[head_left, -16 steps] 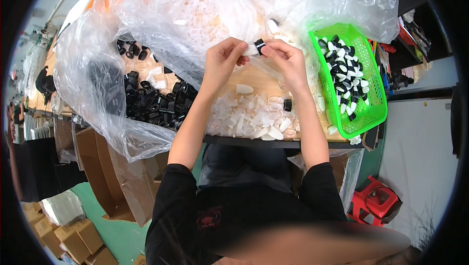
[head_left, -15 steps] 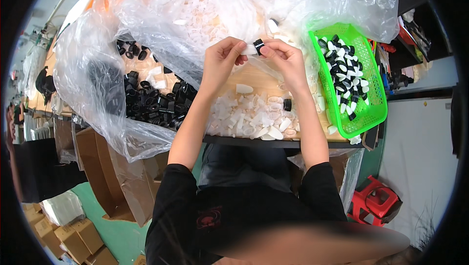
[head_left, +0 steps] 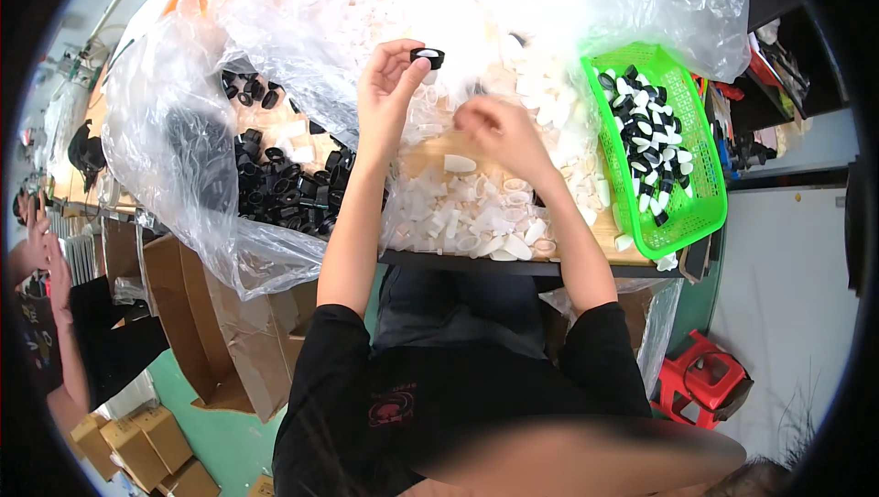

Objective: Assembling black and white plastic cap components by hand.

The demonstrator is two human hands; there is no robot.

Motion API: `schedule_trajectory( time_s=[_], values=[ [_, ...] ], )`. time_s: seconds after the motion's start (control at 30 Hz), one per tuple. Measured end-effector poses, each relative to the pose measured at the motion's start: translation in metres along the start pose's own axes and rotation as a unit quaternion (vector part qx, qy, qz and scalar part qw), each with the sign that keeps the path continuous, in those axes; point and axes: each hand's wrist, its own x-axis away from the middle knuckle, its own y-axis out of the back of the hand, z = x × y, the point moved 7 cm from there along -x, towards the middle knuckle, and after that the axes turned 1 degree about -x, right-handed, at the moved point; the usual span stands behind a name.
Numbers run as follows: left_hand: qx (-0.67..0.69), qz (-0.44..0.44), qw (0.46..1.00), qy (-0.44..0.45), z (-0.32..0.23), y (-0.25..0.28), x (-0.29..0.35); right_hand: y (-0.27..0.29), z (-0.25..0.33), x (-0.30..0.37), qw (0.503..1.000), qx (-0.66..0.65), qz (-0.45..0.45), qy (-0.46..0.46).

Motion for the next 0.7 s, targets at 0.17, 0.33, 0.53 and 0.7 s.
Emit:
schedule_trajectory(
  time_s=[0.17, 0.33, 0.53, 0.7],
  values=[
    [-0.007, -0.003, 1.0, -0.003, 0.002, -0.003, -0.001, -0.054, 0.001, 0.008, 0.964, 0.203, 0.036, 0.169],
    [-0.027, 0.01, 1.0, 0.011, 0.005, -0.008, -0.001, -0.075, 0.002, 0.005, 0.902, 0.328, -0.036, 0.278],
    [-0.025, 0.02, 0.999, 0.015, 0.007, 0.001, 0.0, -0.087, 0.007, 0.003, 0.876, 0.406, 0.03, 0.258],
    [-0.043, 0.028, 0.997, 0.063, 0.022, -0.008, 0.004, -0.055, -0.001, 0.01, 0.924, 0.295, -0.009, 0.242]
  ],
)
